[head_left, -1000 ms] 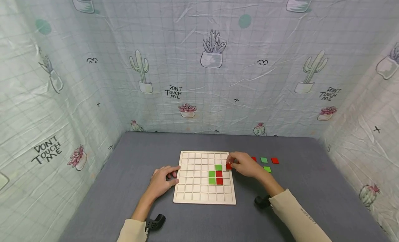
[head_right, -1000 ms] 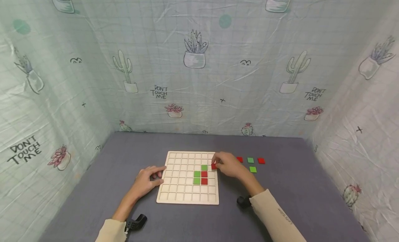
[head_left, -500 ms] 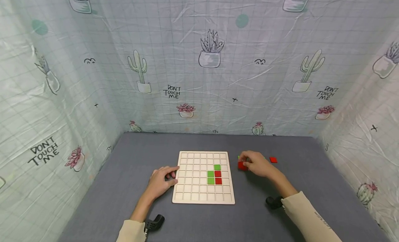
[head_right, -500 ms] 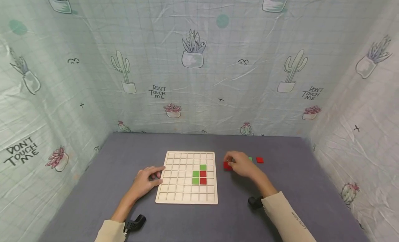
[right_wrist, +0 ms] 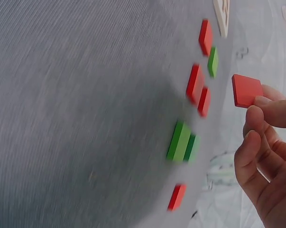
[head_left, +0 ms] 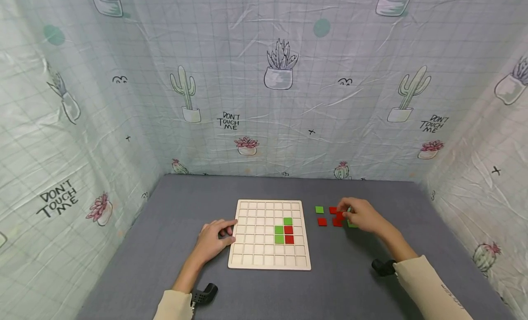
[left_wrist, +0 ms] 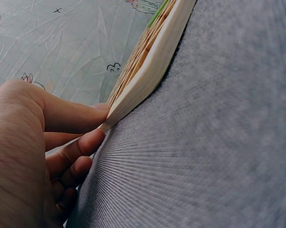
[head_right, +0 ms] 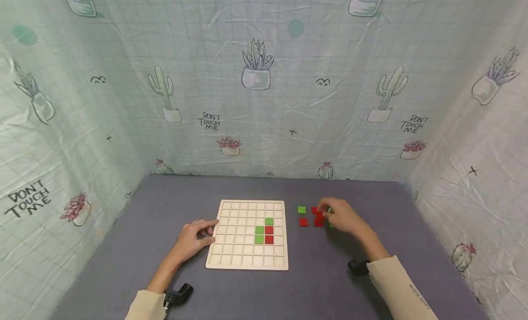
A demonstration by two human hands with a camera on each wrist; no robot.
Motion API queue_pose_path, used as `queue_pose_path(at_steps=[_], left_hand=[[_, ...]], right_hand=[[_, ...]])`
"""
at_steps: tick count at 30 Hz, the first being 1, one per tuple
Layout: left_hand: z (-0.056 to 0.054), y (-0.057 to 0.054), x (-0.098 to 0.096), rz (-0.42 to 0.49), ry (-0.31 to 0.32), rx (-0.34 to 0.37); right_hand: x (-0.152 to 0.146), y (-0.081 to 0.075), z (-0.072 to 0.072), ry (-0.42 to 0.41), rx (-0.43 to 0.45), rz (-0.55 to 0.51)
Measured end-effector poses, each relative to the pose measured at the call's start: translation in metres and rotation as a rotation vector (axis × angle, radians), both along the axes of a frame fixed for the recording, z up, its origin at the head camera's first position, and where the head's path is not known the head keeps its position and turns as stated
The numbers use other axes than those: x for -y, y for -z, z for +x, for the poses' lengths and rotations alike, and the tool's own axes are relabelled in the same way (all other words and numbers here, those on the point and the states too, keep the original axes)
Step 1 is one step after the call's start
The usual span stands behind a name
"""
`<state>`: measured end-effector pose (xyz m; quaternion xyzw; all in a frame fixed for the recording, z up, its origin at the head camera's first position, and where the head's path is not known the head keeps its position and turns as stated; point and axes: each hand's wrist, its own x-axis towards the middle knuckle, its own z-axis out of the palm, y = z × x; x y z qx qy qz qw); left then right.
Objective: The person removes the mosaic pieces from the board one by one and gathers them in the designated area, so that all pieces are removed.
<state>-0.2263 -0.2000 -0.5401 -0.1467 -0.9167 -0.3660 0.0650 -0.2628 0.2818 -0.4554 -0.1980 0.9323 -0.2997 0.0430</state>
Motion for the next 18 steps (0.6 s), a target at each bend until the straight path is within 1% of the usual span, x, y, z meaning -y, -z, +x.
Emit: queue_pose_path(at_steps=[3, 9, 18], left_hand=[[0.0, 0.001, 0.001, 0.001, 0.002, -0.002], [0.0, -0.001, 0.0, 0.008, 0.015, -0.005], [0.0, 0.0, -0.001, 0.01, 0.011, -0.012]], right_hand=[[-0.013, -0.001, 0.002, 0.01, 0.01, 0.002], [-0.039, -0.001, 0.007, 0.063, 0.028, 0.027], [-0.066, 0.01, 0.012, 0.114, 0.014, 0.079]])
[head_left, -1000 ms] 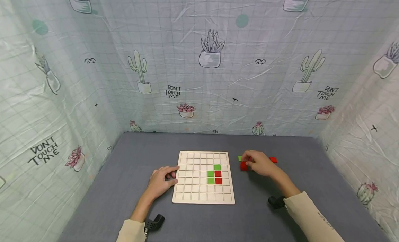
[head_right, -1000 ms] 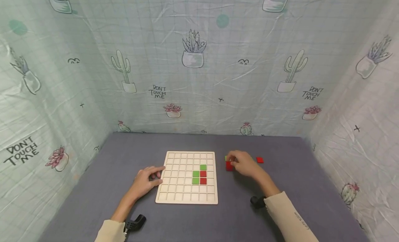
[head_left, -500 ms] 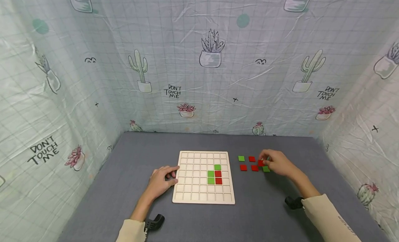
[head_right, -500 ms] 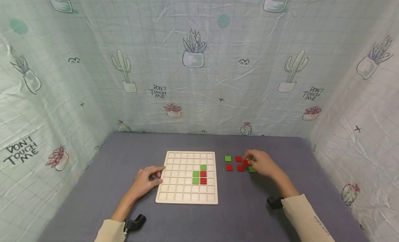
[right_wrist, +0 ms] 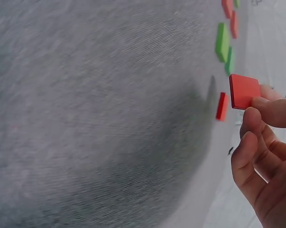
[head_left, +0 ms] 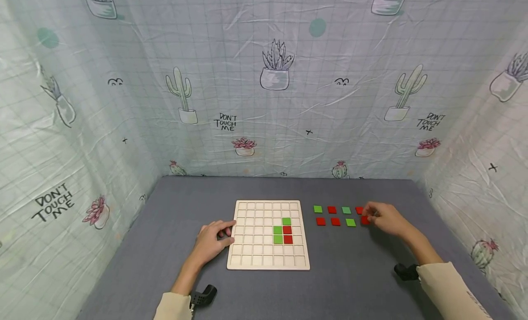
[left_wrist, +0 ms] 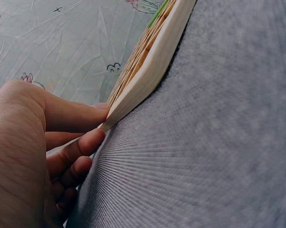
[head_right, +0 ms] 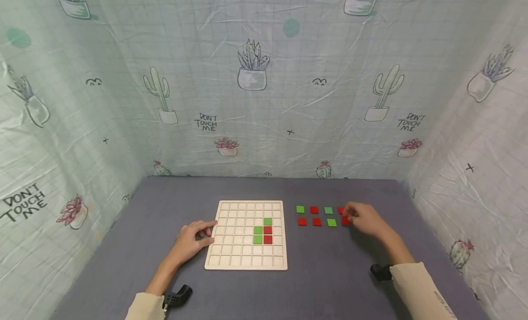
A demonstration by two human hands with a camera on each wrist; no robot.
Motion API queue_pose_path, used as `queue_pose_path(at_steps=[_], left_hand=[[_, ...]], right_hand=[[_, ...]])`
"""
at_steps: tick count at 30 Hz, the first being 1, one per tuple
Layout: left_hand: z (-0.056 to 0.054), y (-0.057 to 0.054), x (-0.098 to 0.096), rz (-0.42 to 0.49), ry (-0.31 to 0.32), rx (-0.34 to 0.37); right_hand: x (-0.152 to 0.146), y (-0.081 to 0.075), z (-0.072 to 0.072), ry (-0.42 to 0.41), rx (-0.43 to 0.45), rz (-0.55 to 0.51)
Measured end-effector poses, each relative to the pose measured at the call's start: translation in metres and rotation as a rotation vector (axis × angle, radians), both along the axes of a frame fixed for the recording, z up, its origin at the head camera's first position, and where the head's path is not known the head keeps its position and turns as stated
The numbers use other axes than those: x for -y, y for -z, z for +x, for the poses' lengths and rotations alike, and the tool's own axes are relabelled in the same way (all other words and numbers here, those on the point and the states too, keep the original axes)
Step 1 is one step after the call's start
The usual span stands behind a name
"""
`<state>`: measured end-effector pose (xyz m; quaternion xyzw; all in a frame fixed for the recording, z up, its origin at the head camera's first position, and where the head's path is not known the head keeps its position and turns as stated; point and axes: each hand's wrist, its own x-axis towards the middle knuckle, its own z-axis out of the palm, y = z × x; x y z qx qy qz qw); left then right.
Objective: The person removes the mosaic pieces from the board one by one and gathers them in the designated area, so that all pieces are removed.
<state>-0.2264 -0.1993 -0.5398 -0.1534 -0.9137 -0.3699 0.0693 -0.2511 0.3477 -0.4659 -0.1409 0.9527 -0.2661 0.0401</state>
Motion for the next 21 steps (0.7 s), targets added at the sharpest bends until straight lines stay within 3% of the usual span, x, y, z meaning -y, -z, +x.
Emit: queue_pose_path(at_steps=[11, 21], left_hand=[[0.002, -0.003, 0.0, 0.004, -0.006, 0.005], [0.0, -0.002, 0.0, -0.003, -0.007, 0.012]], right_hand=[[-0.01, 0.011, 0.0, 0.02, 0.048, -0.013], [-0.007, 0.019, -0.004, 0.025, 0.041, -0.014]])
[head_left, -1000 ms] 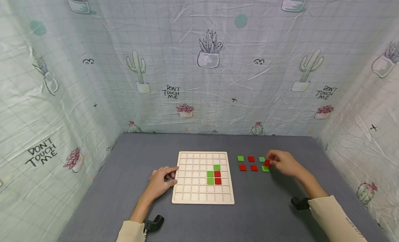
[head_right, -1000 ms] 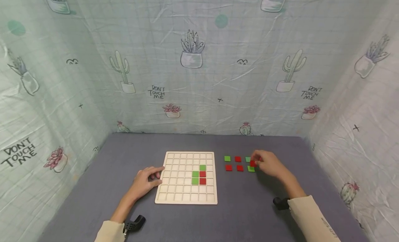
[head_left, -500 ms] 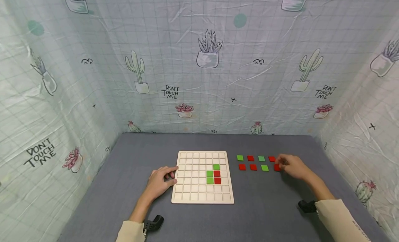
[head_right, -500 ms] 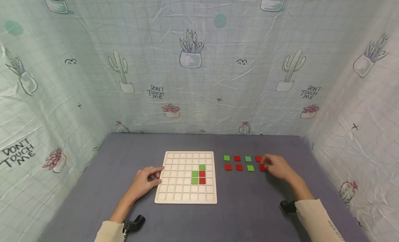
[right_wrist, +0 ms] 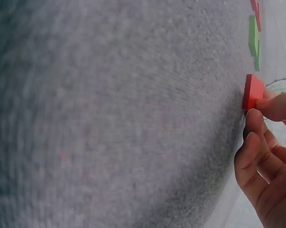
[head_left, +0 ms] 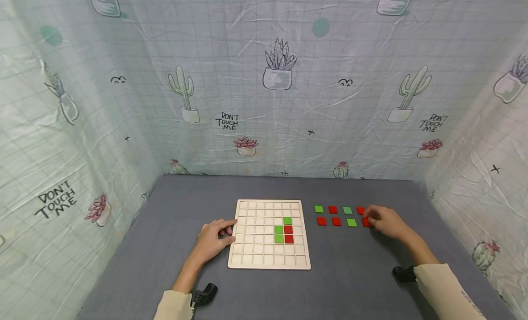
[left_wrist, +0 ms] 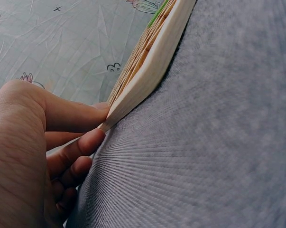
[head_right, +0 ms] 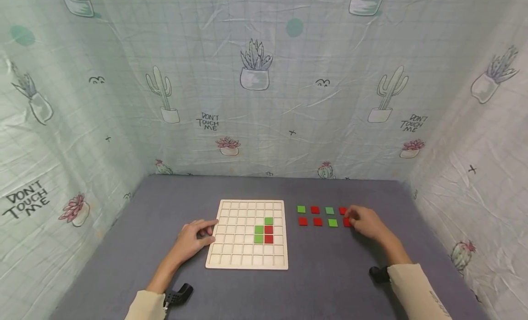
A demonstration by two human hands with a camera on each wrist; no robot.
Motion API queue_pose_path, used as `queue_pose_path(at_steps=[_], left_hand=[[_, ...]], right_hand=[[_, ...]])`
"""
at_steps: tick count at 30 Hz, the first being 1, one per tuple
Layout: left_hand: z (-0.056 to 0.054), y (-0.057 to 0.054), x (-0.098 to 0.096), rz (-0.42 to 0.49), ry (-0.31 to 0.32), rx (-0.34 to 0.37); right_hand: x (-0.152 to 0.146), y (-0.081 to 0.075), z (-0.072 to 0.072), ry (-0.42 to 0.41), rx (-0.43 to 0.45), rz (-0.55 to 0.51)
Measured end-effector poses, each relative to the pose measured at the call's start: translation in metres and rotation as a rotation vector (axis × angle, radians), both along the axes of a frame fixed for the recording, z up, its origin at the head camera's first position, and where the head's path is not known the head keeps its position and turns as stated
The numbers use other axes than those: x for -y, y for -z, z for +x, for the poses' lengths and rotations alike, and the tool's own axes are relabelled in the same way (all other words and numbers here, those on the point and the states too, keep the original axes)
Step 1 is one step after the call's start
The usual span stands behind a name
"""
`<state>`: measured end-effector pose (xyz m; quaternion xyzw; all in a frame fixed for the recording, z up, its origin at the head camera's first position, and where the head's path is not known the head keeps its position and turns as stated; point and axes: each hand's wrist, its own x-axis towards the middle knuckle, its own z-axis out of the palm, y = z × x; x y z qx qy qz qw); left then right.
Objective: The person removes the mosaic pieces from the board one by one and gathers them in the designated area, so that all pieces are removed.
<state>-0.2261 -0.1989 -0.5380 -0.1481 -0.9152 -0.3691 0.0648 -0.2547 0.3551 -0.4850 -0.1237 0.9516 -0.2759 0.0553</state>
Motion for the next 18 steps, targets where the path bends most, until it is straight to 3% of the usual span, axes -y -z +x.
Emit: queue_pose_path(at_steps=[18], left_hand=[[-0.0003, 0.0014, 0.0002, -0.003, 0.001, -0.019]], right_hand=[[0.0004, 0.0004, 0.0034, 0.006, 0.015, -0.011]])
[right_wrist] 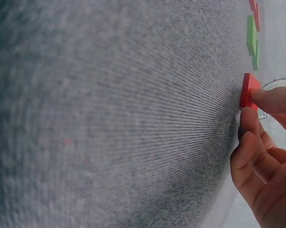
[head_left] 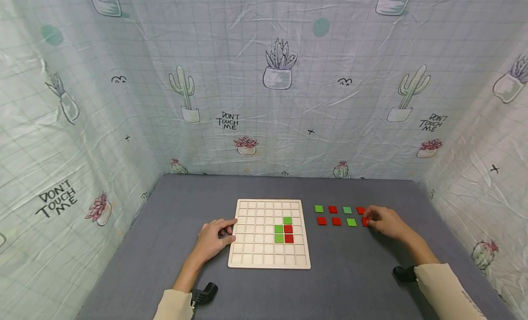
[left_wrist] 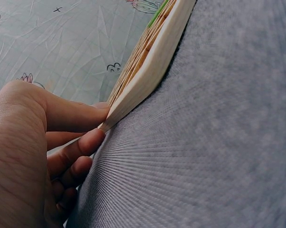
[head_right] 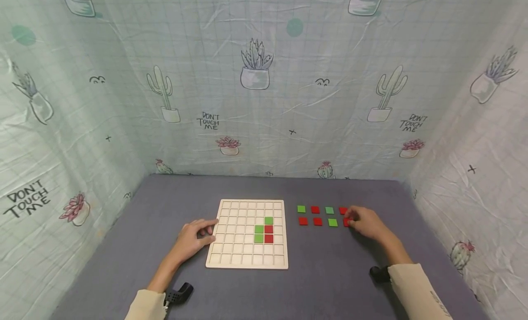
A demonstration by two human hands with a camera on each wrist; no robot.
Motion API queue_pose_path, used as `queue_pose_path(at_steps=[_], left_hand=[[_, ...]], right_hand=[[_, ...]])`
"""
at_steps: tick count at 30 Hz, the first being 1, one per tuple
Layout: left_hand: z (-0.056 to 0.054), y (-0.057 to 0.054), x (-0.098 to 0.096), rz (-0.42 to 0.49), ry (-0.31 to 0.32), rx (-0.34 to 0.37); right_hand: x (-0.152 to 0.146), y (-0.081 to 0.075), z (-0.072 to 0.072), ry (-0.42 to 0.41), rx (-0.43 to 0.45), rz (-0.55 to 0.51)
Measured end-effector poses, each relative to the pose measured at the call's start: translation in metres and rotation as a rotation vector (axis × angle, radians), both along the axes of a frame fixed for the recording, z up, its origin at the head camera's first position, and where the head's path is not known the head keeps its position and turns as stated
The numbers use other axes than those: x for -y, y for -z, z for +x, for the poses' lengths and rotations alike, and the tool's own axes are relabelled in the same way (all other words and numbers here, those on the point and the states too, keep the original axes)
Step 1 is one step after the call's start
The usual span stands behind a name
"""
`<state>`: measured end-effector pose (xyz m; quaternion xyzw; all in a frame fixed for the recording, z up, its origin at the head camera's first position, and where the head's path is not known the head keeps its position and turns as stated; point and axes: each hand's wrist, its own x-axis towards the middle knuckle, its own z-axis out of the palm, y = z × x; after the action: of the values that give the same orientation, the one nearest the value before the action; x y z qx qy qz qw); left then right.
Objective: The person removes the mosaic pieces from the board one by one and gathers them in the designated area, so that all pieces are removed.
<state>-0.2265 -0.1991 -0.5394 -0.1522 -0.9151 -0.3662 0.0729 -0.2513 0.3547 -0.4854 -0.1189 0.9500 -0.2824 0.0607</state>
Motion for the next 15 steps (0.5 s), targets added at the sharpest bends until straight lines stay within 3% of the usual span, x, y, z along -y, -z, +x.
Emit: queue_pose_path(at_steps=[15], left_hand=[[-0.0008, -0.0009, -0.0003, -0.002, -0.003, 0.012]], right_hand=[[0.0005, 0.0022, -0.0016, -0.006, 0.003, 0.017]])
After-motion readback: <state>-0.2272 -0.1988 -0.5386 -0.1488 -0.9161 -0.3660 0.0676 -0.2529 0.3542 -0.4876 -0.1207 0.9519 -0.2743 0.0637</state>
